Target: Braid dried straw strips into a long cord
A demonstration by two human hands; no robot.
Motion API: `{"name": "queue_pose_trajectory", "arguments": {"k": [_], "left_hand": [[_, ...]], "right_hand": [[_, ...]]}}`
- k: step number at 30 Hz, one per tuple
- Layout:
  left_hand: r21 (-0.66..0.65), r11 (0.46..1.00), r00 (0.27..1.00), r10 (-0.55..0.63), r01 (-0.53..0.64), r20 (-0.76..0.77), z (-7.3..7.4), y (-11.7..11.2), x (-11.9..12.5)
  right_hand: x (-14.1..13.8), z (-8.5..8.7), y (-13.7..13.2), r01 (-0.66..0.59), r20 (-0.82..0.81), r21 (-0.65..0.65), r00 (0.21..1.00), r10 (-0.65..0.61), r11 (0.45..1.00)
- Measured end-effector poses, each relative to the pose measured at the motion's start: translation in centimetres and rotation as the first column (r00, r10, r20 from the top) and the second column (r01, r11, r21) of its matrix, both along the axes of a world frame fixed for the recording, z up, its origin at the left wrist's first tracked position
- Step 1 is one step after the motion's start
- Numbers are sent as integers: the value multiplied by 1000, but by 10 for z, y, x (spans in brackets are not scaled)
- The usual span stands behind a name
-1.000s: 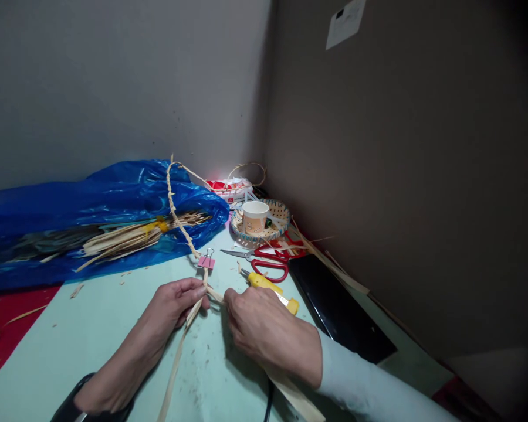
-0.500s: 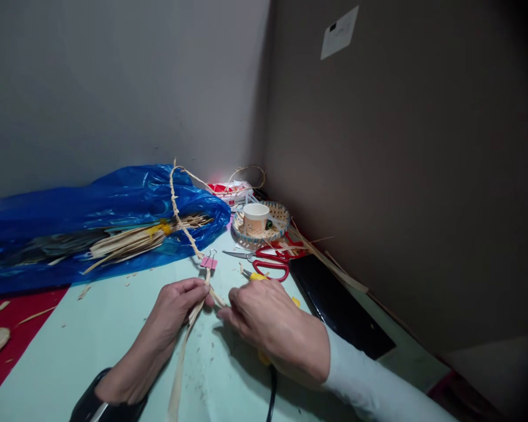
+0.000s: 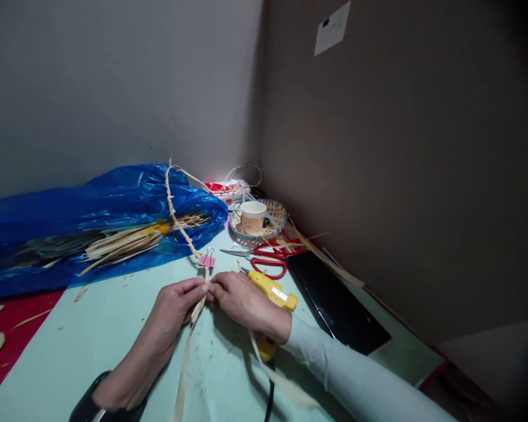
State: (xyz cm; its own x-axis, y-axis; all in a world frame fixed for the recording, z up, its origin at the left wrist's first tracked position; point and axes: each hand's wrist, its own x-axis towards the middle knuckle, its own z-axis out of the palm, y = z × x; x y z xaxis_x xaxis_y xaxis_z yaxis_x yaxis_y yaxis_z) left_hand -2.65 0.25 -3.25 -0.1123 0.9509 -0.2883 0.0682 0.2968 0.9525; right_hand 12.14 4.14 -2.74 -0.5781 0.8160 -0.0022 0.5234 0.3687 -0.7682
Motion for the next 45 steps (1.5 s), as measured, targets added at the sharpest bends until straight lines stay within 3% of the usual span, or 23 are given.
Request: {"name": "queue_pose_trajectory", "arguments": {"k": [5, 11, 19, 25, 27, 30, 34, 36, 38, 40, 42, 45], "left_hand": [[127, 986, 976, -77, 105, -205, -1, -3, -1], [155, 983, 842, 5, 94, -539, 5, -14, 9], [140, 983, 694, 17, 121, -720, 20, -18, 7], [253, 967, 657, 175, 26, -734, 19, -24, 18], [340, 935, 573, 226, 99, -788, 11, -29, 25], [427, 856, 371, 309, 293, -875, -4, -35, 32], [422, 755, 80, 446, 502, -892, -16, -40, 38], [399, 728, 12, 474, 558, -880, -18, -41, 39], [391, 714, 29, 462, 581, -887, -17, -41, 39], [408, 731, 138, 402, 547, -905, -13, -40, 36], [428, 794, 331, 302, 432, -894, -5, -36, 31], [392, 915, 647, 241, 96, -723, 7, -25, 20]], "right_hand": [[1, 0, -3, 23, -66, 10, 998, -22, 1000], [-5, 2, -9, 122, -83, 79, 990, -116, 989], [-6, 6, -10, 195, -39, 79, 980, -193, 978], [-7, 7, -10, 218, -71, 56, 974, -213, 974], [-5, 3, -8, 215, -114, 20, 971, -212, 976], [-2, -6, -3, 192, -203, -82, 958, -205, 978], [1, -12, 1, 95, -320, -240, 932, -171, 966], [1, -11, 2, 73, -324, -273, 932, -163, 959], [1, -11, 2, 91, -296, -256, 940, -167, 962], [0, -11, 3, 119, -266, -206, 948, -173, 971], [-1, -12, 3, 144, -241, -152, 954, -178, 978], [0, -13, 3, 142, -234, -105, 958, -163, 984]]}}
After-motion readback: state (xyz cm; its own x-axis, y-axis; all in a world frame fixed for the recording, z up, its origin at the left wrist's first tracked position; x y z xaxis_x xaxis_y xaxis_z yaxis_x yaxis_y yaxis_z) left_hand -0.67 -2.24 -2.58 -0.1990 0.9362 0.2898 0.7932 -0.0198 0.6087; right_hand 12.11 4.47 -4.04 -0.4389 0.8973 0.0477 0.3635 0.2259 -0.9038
